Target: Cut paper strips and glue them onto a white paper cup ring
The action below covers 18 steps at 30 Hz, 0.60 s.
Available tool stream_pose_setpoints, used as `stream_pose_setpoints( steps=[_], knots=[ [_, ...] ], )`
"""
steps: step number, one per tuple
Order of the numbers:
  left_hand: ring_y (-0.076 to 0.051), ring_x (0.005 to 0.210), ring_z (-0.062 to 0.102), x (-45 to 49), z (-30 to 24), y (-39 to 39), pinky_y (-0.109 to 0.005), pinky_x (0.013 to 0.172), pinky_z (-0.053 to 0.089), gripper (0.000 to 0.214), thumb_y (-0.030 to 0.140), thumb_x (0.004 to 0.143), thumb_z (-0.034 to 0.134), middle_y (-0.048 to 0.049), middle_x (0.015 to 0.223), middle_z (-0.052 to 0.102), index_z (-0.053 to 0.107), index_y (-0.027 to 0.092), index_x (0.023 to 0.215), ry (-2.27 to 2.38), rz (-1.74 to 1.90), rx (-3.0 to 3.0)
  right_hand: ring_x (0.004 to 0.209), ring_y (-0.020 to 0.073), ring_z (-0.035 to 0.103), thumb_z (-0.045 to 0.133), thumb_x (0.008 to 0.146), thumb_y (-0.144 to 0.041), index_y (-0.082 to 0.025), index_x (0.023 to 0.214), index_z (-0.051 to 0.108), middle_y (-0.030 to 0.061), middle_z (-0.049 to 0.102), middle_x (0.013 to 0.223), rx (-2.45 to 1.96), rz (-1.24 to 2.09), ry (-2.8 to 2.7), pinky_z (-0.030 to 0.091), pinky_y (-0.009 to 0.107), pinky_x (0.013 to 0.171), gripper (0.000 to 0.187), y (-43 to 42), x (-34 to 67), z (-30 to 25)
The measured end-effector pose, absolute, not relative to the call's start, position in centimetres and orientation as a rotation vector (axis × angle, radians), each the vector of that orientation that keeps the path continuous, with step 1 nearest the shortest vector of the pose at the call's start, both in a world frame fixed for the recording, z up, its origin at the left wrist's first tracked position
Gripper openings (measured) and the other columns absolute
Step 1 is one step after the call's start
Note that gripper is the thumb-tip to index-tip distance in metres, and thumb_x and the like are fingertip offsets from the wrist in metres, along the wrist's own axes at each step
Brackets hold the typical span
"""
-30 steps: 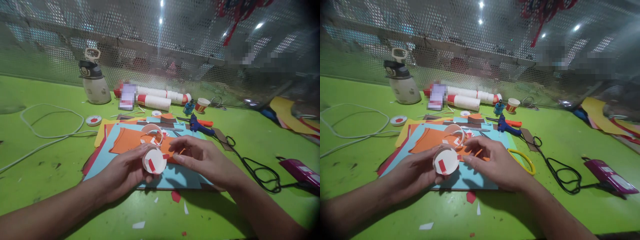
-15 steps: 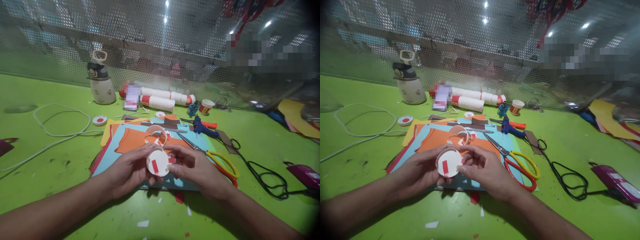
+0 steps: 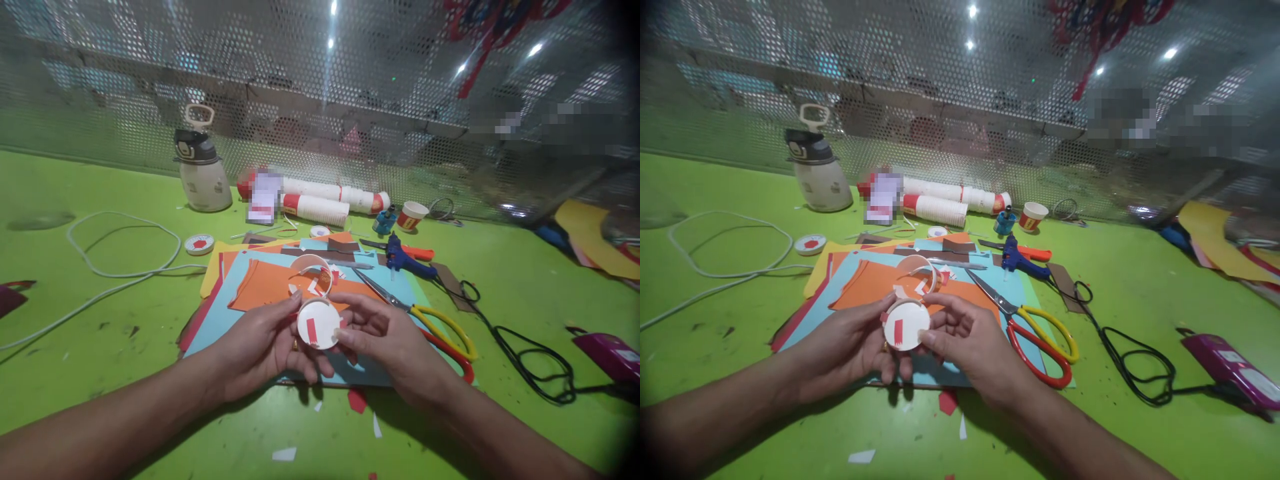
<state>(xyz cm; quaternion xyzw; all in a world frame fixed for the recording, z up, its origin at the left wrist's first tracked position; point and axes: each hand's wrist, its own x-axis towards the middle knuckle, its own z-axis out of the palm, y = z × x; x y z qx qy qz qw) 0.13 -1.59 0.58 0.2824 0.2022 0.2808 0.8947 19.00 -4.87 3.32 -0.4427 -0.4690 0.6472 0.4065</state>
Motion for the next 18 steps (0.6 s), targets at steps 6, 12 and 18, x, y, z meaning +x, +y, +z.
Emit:
stream_pose_setpoints(
  steps=[6, 12, 18],
  knots=[
    [-0.022, 0.07, 0.066, -0.2, 0.9, -1.6, -0.03, 0.059, 0.054, 0.032, 0.022, 0.087, 0.044, -0.0153, 0.083, 0.069, 0.062, 0.008, 0.109, 0.449, 0.614, 0.693, 0.059, 0.0063, 0.056, 0.073, 0.078, -0.019, -0.017, 0.115, 0.063, -0.0017, 0.064, 0.078, -1.082, 1.685, -1.161, 0.042, 0.021, 0.06, 0.038, -4.6, 19.7, 3.2],
    [-0.017, 0.075, 0.059, -1.2, 1.2, -1.9, -0.027, 0.063, 0.051, 0.059, 0.005, 0.064, 0.064, -0.0081, 0.094, 0.064, 0.06, 0.018, 0.121, 0.343, 0.635, 0.784, 0.059, 0.0083, 0.058, 0.075, 0.076, -0.019, -0.018, 0.116, 0.061, -0.0012, 0.062, 0.079, -0.994, 1.752, -1.105, 0.044, 0.023, 0.059, 0.042, -4.8, 19.9, 3.8],
    [-0.016, 0.075, 0.063, -1.0, 1.5, -2.3, -0.024, 0.062, 0.052, 0.059, 0.017, 0.073, 0.073, -0.0096, 0.095, 0.066, 0.055, 0.021, 0.129, 0.321, 0.596, 0.844, 0.066, 0.0121, 0.06, 0.075, 0.077, -0.02, -0.018, 0.117, 0.06, 0.001, 0.061, 0.081, -0.94, 1.798, -1.157, 0.045, 0.026, 0.06, 0.043, -5.2, 19.9, 4.0]
  ],
)
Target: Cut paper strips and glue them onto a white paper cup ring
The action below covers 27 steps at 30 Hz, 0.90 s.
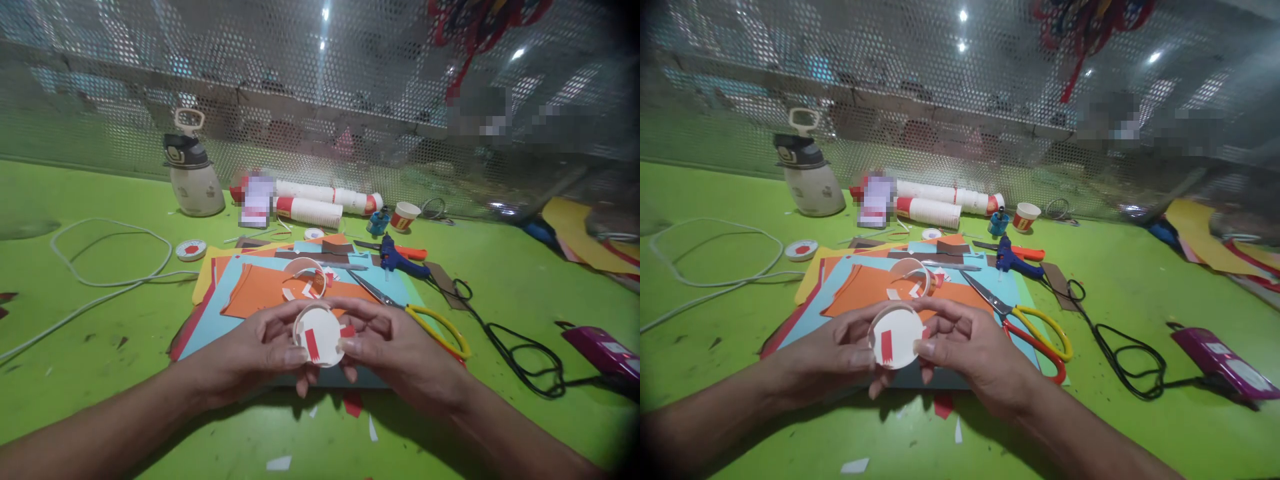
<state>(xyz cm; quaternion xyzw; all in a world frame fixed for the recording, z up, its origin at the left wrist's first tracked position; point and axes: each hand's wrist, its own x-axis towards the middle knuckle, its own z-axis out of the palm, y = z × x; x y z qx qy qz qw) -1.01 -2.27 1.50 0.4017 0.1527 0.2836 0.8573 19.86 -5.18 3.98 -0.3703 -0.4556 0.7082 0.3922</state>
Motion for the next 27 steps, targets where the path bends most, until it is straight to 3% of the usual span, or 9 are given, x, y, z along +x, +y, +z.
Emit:
stream_pose_setpoints(
  steps=[9, 14, 20, 27],
  knots=[
    [-0.025, 0.094, 0.066, -0.93, 1.6, -2.24, -0.026, 0.066, 0.053, 0.062, 0.019, 0.077, 0.072, -0.0168, 0.104, 0.069, 0.049, 0.02, 0.135, 0.314, 0.59, 0.901, 0.062, 0.0103, 0.062, 0.076, 0.075, -0.017, -0.017, 0.117, 0.06, 0.0026, 0.064, 0.086, -0.952, 1.775, -1.172, 0.047, 0.026, 0.061, 0.045, -5.03, 19.94, 3.53],
    [-0.02, 0.086, 0.068, -0.98, 1.59, -2.09, -0.024, 0.068, 0.052, 0.062, 0.023, 0.078, 0.072, -0.0171, 0.1, 0.071, 0.049, 0.02, 0.135, 0.302, 0.542, 0.882, 0.064, 0.0133, 0.065, 0.077, 0.074, -0.018, -0.016, 0.116, 0.061, 0.0028, 0.065, 0.083, -0.906, 1.795, -1.157, 0.047, 0.026, 0.059, 0.045, -4.96, 19.88, 3.36],
    [-0.02, 0.083, 0.068, -0.95, 1.61, -1.93, -0.021, 0.061, 0.051, 0.067, 0.026, 0.076, 0.074, -0.018, 0.1, 0.071, 0.047, 0.02, 0.137, 0.327, 0.54, 0.909, 0.064, 0.0105, 0.063, 0.078, 0.073, -0.017, -0.016, 0.115, 0.063, 0.0033, 0.065, 0.086, -0.916, 1.758, -1.156, 0.048, 0.025, 0.06, 0.045, -5.12, 19.97, 2.97],
    [-0.018, 0.08, 0.068, -1.02, 1.48, -1.92, -0.019, 0.059, 0.05, 0.061, 0.024, 0.071, 0.078, -0.0137, 0.097, 0.072, 0.058, 0.02, 0.128, 0.372, 0.574, 0.894, 0.069, 0.0098, 0.062, 0.08, 0.07, -0.018, -0.017, 0.111, 0.064, 0.003, 0.066, 0.09, -0.953, 1.68, -1.178, 0.051, 0.024, 0.064, 0.044, -5.15, 19.94, 3.71]
  ],
)
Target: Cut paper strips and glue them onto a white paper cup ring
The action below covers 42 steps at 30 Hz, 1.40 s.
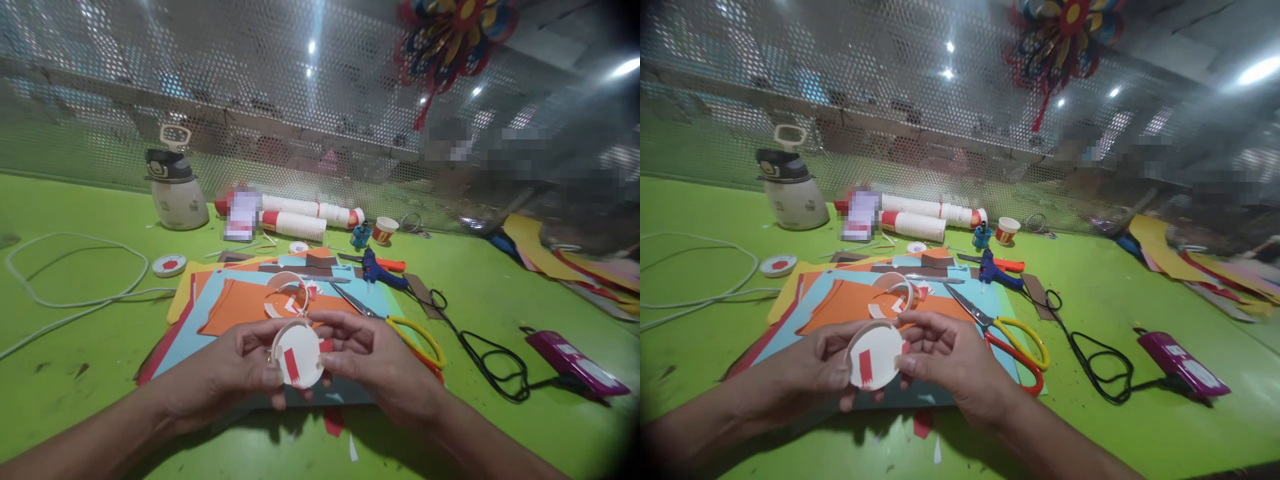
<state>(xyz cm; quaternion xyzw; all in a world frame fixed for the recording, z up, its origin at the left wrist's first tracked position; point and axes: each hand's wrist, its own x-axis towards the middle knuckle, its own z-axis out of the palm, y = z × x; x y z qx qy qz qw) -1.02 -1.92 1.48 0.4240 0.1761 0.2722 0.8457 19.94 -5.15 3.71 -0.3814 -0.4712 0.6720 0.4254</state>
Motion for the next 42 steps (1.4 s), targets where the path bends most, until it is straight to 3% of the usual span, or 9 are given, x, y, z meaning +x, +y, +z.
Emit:
stream_pose_setpoints(
  steps=[7, 15, 22, 27, 30, 33, 42],
  knots=[
    [-0.018, 0.081, 0.064, -1.1, 1.9, -1.7, -0.02, 0.058, 0.051, 0.052, 0.024, 0.071, 0.078, -0.0098, 0.091, 0.07, 0.064, 0.018, 0.12, 0.422, 0.633, 0.948, 0.081, 0.0126, 0.059, 0.075, 0.074, -0.018, -0.022, 0.115, 0.064, 0.0038, 0.065, 0.1, -1.009, 1.56, -1.372, 0.049, 0.027, 0.073, 0.043, -4.8, 21.5, 4.5],
    [-0.019, 0.087, 0.06, -1.0, 1.7, -1.7, -0.026, 0.063, 0.053, 0.056, 0.024, 0.063, 0.083, -0.009, 0.099, 0.065, 0.065, 0.018, 0.116, 0.493, 0.655, 0.919, 0.08, 0.0148, 0.056, 0.067, 0.083, -0.021, -0.021, 0.085, 0.069, 0.0014, 0.063, 0.086, -1.174, 1.011, -1.616, 0.043, 0.029, 0.073, 0.003, -3.7, 22.7, 5.2],
    [-0.015, 0.079, 0.06, -0.8, 0.9, -1.7, -0.029, 0.071, 0.052, 0.055, 0.013, 0.061, 0.082, -0.0057, 0.095, 0.065, 0.062, 0.017, 0.112, 0.501, 0.643, 0.887, 0.072, 0.0168, 0.056, 0.065, 0.082, -0.016, -0.022, 0.072, 0.068, 0.0016, 0.061, 0.076, -1.198, 0.666, -1.848, 0.042, 0.032, 0.068, 0.012, -4.6, 22.0, 6.7],
    [-0.019, 0.097, 0.06, -1.0, 0.8, -1.8, -0.03, 0.082, 0.049, 0.065, 0.01, 0.06, 0.082, -0.0084, 0.105, 0.066, 0.058, 0.017, 0.12, 0.503, 0.634, 0.859, 0.067, 0.017, 0.055, 0.065, 0.083, -0.022, -0.022, 0.07, 0.067, 0.0015, 0.063, 0.07, -1.297, 0.52, -1.846, 0.042, 0.032, 0.063, 0.013, -3.5, 23.2, 6.7],
    [-0.02, 0.096, 0.061, -1.0, 0.9, -1.8, -0.031, 0.08, 0.049, 0.068, 0.01, 0.063, 0.08, -0.0114, 0.111, 0.066, 0.054, 0.018, 0.125, 0.474, 0.615, 0.859, 0.062, 0.0161, 0.054, 0.066, 0.082, -0.028, -0.02, 0.074, 0.069, 0.0021, 0.064, 0.068, -1.401, 0.49, -1.781, 0.041, 0.03, 0.056, 0.012, -2.4, 24.9, 6.5],
    [-0.021, 0.091, 0.062, -0.9, 1.0, -1.8, -0.032, 0.074, 0.05, 0.06, 0.011, 0.064, 0.08, -0.0125, 0.11, 0.066, 0.057, 0.017, 0.119, 0.496, 0.617, 0.875, 0.055, 0.013, 0.051, 0.065, 0.082, -0.032, -0.017, 0.078, 0.071, 0.0003, 0.062, 0.063, -1.464, 0.486, -1.741, 0.04, 0.027, 0.051, 0.016, -1.5, 26.4, 6.5],
    [-0.024, 0.102, 0.061, -0.7, 1.2, -1.9, -0.031, 0.08, 0.049, 0.057, 0.016, 0.061, 0.083, -0.013, 0.111, 0.068, 0.06, 0.017, 0.113, 0.547, 0.679, 0.886, 0.062, 0.0114, 0.062, 0.06, 0.091, -0.031, -0.014, 0.09, 0.064, -0.0023, 0.064, 0.076, -1.601, 0.462, -1.785, 0.052, 0.027, 0.058, 0.018, 2.0, 29.9, 5.8]
  ],
)
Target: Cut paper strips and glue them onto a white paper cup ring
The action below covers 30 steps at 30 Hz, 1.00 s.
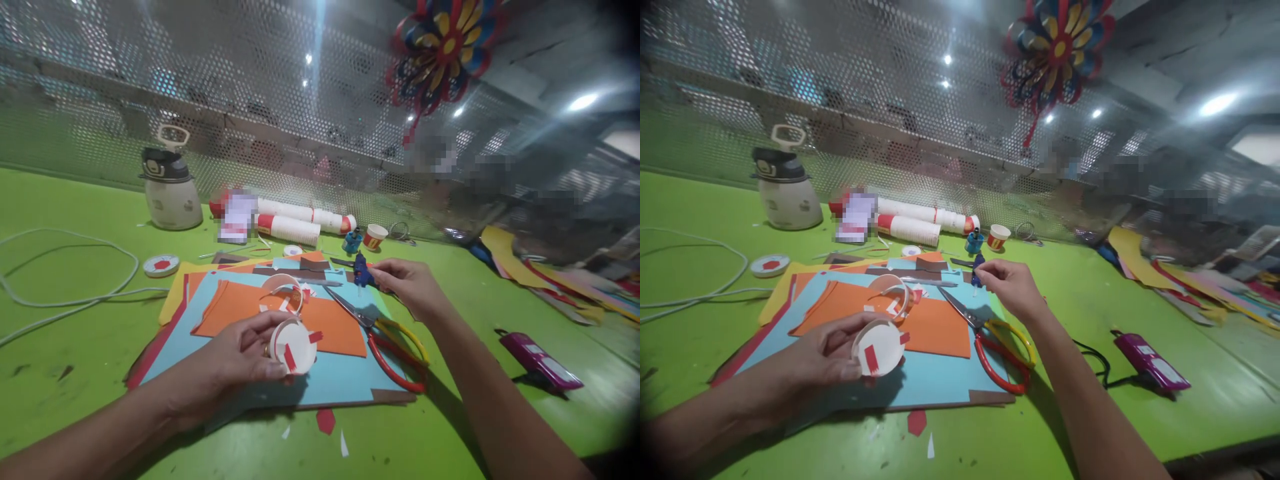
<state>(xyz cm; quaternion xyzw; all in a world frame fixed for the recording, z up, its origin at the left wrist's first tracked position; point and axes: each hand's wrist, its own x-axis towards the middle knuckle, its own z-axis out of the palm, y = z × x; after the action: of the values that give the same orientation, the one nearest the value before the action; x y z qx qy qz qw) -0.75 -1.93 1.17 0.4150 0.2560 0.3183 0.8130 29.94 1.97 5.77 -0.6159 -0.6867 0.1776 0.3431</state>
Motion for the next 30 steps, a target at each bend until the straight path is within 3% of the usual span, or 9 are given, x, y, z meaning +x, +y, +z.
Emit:
stream_pose_setpoints(
  steps=[11, 16, 22, 30],
  knots=[
    [-0.023, 0.094, 0.062, -0.4, 1.7, -2.0, -0.031, 0.07, 0.05, 0.053, 0.017, 0.064, 0.081, -0.0148, 0.113, 0.065, 0.06, 0.016, 0.113, 0.538, 0.711, 0.927, 0.069, 0.0135, 0.065, 0.057, 0.093, -0.032, -0.014, 0.093, 0.064, 0.0, 0.066, 0.085, -1.663, 0.378, -1.876, 0.054, 0.03, 0.062, 0.02, 2.7, 29.3, 5.7],
    [-0.024, 0.099, 0.062, -0.5, 1.4, -2.0, -0.032, 0.077, 0.051, 0.063, 0.019, 0.058, 0.085, -0.0124, 0.108, 0.067, 0.058, 0.015, 0.114, 0.524, 0.711, 0.888, 0.071, 0.0138, 0.065, 0.056, 0.093, -0.034, -0.014, 0.097, 0.064, 0.0011, 0.067, 0.089, -1.646, 0.363, -1.94, 0.054, 0.03, 0.064, 0.021, 2.5, 29.6, 4.6],
    [-0.024, 0.103, 0.061, -0.6, 1.3, -2.0, -0.033, 0.078, 0.05, 0.061, 0.017, 0.061, 0.083, -0.0139, 0.113, 0.066, 0.056, 0.015, 0.116, 0.503, 0.704, 0.866, 0.077, 0.015, 0.066, 0.056, 0.094, -0.032, -0.016, 0.104, 0.063, 0.0032, 0.067, 0.097, -1.683, 0.308, -2.007, 0.055, 0.032, 0.067, 0.02, 2.4, 29.7, 3.7],
    [-0.026, 0.095, 0.064, -0.6, 1.5, -1.9, -0.032, 0.07, 0.05, 0.053, 0.018, 0.067, 0.079, -0.0152, 0.112, 0.066, 0.058, 0.016, 0.115, 0.514, 0.683, 0.867, 0.089, 0.0187, 0.065, 0.056, 0.094, -0.031, -0.017, 0.107, 0.062, 0.005, 0.066, 0.107, -1.946, 0.05, -1.94, 0.054, 0.038, 0.077, 0.021, 4.3, 31.7, 3.1]
  ],
)
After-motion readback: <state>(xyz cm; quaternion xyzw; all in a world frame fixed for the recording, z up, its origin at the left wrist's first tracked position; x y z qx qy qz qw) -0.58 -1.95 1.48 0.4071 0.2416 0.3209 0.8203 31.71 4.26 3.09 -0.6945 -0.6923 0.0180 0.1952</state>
